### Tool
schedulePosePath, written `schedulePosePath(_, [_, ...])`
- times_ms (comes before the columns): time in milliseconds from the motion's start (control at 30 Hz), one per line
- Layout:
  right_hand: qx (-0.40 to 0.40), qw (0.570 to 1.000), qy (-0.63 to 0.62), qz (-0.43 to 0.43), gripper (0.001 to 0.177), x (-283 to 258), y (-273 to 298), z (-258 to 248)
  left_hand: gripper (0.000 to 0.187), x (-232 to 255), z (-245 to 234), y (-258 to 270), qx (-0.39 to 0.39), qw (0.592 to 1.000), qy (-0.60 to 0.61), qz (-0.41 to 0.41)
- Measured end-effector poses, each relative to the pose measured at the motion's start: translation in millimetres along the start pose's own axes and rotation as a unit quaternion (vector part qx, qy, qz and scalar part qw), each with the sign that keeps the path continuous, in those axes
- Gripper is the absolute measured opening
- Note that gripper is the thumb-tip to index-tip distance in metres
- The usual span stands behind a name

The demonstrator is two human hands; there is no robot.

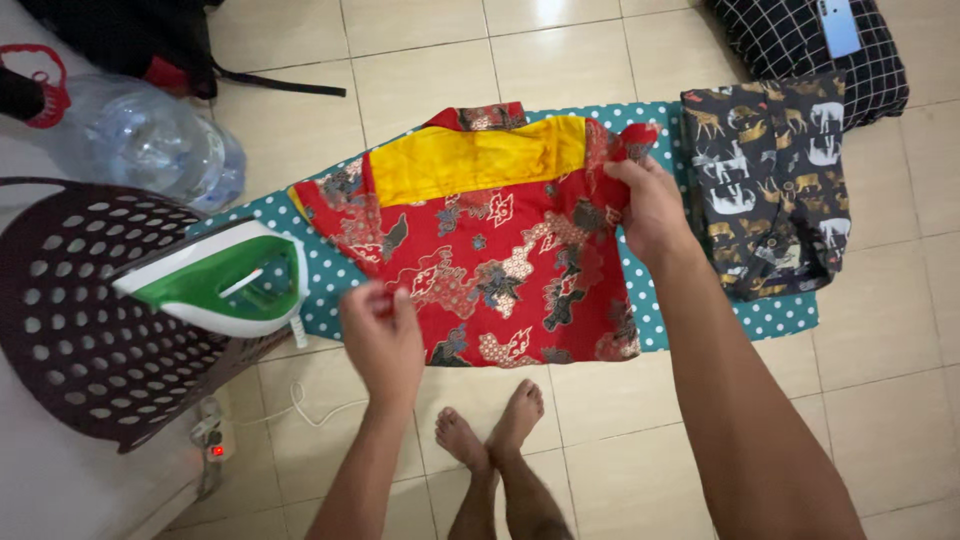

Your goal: The person picks up a shirt from a basket and irons it on a patterned mat on the floor, then folds the shirt by hand.

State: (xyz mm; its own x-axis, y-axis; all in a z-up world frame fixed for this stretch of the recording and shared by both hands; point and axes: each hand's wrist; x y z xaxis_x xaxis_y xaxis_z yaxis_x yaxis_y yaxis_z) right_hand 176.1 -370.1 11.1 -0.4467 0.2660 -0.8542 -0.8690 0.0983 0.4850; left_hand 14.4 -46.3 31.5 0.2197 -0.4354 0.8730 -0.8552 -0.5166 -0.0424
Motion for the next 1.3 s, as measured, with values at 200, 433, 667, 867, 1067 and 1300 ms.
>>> schedulePosePath(200, [-0.053, 0.986, -0.143, 0.065, 0.027, -22, 27, 21, 0.073, 38, 75, -104, -0.076, 0.960, -0.034, 0.268])
schedulePosePath(433, [-0.009, 0.996, 0.060, -0.067, 0.033, -36, 27, 11, 0.046, 18, 114, -175, -0.202, 0.909, -0.242, 0.273])
schedulePosePath(667, [0.213, 0.697, 0.581, -0.364, 0.034, -18, 38, 8, 0.069, 38, 80, -178, -0.150, 0.923, -0.295, 0.196])
schedulePosePath(867, [0.089, 0.668, 0.676, -0.298, 0.054, 27, 46, 36, 0.074, 39, 70, -90, -0.155, 0.913, -0.240, 0.292])
schedulePosePath(1067, [0.100, 0.678, 0.703, -0.190, 0.071, 28, 36, 25, 0.070, 15, 44, -35, -0.206, 0.909, -0.276, 0.236])
schedulePosePath(1300, [0.126, 0.689, 0.662, -0.268, 0.058, 35, 87, 57, 0.033, -8, 7, -7, -0.074, 0.978, -0.137, 0.141])
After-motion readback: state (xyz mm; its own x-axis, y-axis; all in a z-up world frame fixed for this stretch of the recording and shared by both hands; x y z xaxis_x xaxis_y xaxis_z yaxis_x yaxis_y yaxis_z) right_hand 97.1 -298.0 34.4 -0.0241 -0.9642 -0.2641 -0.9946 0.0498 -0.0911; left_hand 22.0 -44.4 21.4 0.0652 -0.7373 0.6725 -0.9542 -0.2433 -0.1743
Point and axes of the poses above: each hand's wrist, its own y-axis away from the middle knuckle, its own z-axis out of the palm, x = y × z, and after that the axes turned 4 degrees about y, right-handed
